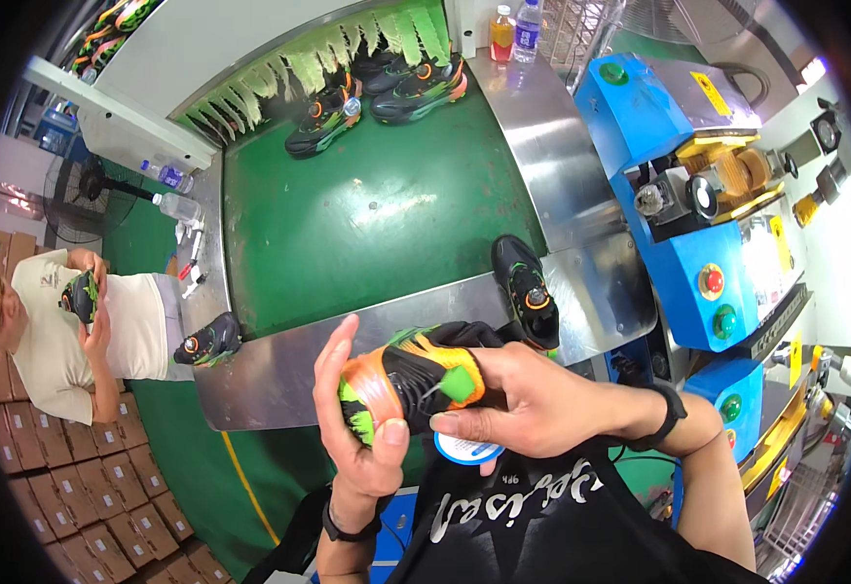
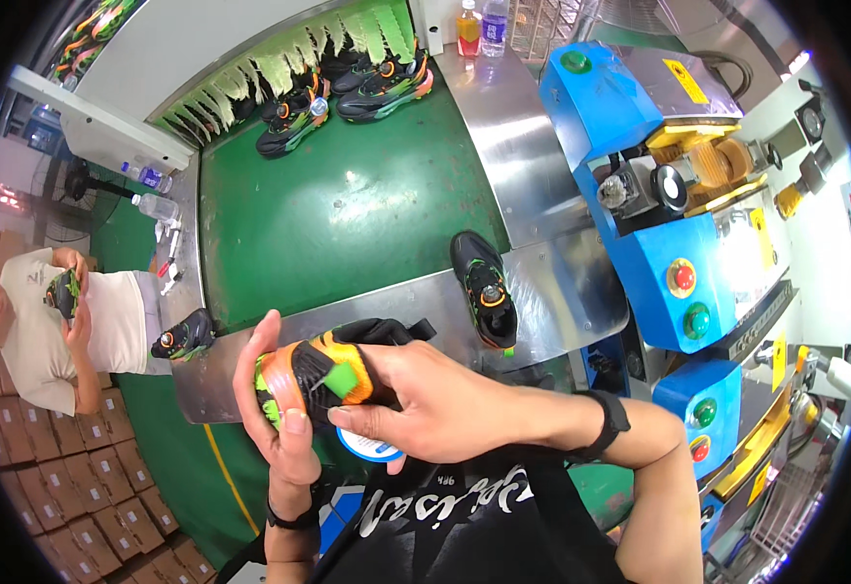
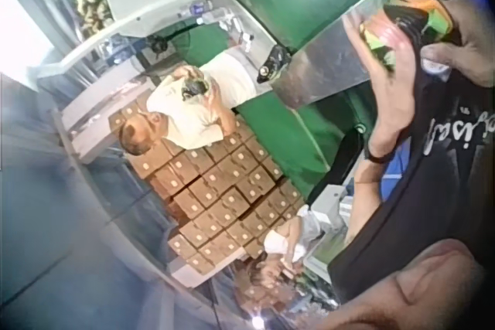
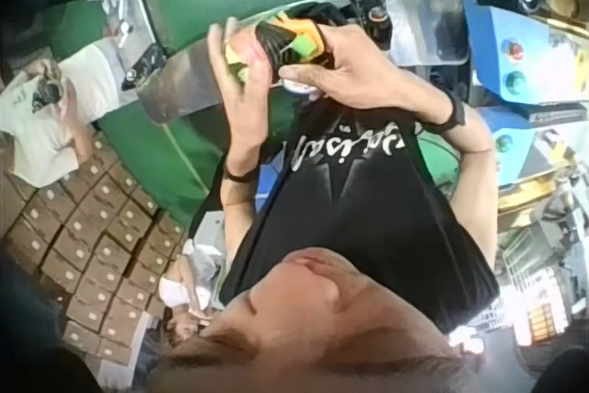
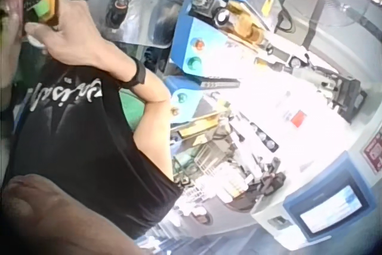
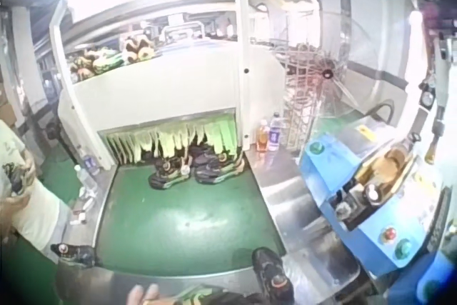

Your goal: Inspecting and cleaning manufactured athletic shoes at a production line station.

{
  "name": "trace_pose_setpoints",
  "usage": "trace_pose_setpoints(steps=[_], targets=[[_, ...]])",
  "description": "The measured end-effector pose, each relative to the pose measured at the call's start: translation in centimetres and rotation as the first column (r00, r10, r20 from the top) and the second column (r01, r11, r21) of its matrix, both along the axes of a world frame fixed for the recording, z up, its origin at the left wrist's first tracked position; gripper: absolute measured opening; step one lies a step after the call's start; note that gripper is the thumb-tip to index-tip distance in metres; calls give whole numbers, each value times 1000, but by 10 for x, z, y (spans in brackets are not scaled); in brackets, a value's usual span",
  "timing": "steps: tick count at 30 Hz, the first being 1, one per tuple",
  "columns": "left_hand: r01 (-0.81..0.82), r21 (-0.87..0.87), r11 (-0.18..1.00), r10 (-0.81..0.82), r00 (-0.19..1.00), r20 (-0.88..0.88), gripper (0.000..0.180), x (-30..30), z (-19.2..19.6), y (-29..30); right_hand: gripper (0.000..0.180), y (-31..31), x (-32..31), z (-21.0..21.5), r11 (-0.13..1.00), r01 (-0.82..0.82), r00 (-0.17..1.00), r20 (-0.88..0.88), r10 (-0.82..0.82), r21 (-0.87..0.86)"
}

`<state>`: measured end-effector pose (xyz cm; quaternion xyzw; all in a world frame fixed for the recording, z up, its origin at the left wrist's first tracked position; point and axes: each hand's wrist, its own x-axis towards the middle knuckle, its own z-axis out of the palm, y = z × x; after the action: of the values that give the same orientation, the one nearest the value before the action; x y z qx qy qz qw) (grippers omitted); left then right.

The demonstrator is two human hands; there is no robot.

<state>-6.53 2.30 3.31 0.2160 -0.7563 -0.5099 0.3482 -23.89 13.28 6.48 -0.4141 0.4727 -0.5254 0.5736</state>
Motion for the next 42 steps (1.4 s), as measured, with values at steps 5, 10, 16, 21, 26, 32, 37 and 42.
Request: trace_pose_setpoints(steps=[5,10,16,21,26,32,37,42], targets=[[-141,-50,989,141,990,-13,60,-1,2,4,26,-8,-4,20,987,-95,989,124,78,131],[-231,-3,973,231,971,66,52,-4,19,19,23,-1,8,17,990,116,989,-87,-122,-76],[-232,303,924,234,972,31,42,-21,-13,11,28,-15,-7,-1,968,35,987,146,-72,247],[-82,176,981,100,990,-98,78,2,-13,7,32,-18,-18,13,976,-85,973,228,38,200],[-76,164,983,76,997,9,87,9,-11,12,30,-19,-18,11,966,-122,970,236,66,230],[-183,155,971,192,980,-45,78,5,-1,20,30,-20,-6,36,954,-124,960,277,45,273],[-245,165,955,244,969,26,72,7,14,23,28,-18,-3,47,949,-135,962,268,56,287],[-259,247,934,253,966,57,69,6,24,29,28,-15,1,48,952,-106,951,308,12,289]])
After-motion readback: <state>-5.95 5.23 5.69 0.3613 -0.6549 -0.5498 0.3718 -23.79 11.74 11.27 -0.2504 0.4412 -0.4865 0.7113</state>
